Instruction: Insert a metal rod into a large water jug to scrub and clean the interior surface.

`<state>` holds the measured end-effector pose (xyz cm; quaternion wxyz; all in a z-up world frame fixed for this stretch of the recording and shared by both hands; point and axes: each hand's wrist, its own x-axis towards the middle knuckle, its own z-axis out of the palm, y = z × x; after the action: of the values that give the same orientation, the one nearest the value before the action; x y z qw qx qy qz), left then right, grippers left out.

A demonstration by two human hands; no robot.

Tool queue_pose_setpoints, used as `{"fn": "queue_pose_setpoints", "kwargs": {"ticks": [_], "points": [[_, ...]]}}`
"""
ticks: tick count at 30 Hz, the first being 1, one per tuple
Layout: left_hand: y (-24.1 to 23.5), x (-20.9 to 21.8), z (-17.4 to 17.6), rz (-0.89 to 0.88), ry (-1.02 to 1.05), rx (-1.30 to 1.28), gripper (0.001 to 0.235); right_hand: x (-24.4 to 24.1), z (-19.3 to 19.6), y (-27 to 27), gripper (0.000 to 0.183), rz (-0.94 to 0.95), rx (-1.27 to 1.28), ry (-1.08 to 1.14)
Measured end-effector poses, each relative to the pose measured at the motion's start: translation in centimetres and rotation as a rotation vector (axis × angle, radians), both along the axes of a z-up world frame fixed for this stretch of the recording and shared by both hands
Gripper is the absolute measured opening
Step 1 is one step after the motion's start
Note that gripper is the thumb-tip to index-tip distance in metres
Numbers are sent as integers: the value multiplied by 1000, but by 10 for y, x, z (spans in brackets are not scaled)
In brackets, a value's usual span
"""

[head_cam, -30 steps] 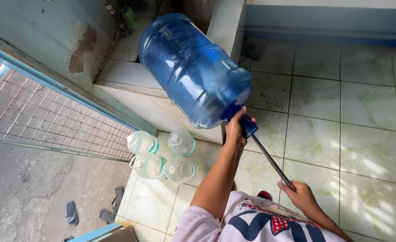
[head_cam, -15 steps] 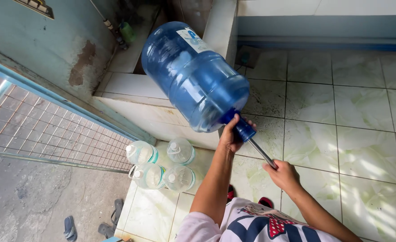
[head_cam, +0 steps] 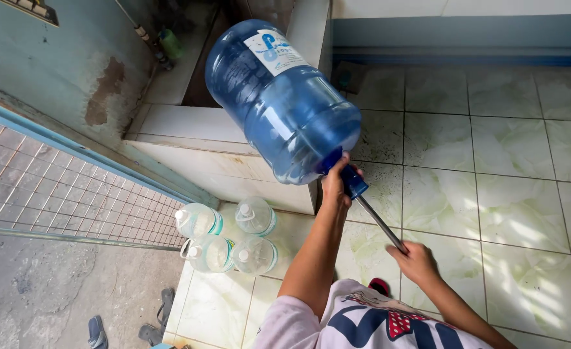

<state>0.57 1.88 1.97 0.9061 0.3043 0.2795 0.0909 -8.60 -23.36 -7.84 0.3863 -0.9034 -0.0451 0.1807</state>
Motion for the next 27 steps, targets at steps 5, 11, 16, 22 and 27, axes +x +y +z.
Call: {"fn": "queue_pose_setpoints", "kwargs": {"ticks": [5, 11, 16, 22, 27], "points": [[8, 4, -17, -26, 18, -75, 37, -27, -95, -64, 45, -21, 89, 25], [15, 18, -63, -151, 14, -114, 30, -4, -12, 12, 46, -118, 155, 17], [32, 23, -48, -195, -22, -121, 31, -42, -52, -47, 48, -141, -7, 37], [27, 16, -38, -130, -83, -116, 30, -9, 5, 29, 43, -77, 118, 102], [47, 22, -38, -107, -175, -195, 32, -40, -29, -36, 47, -81, 59, 85]]}}
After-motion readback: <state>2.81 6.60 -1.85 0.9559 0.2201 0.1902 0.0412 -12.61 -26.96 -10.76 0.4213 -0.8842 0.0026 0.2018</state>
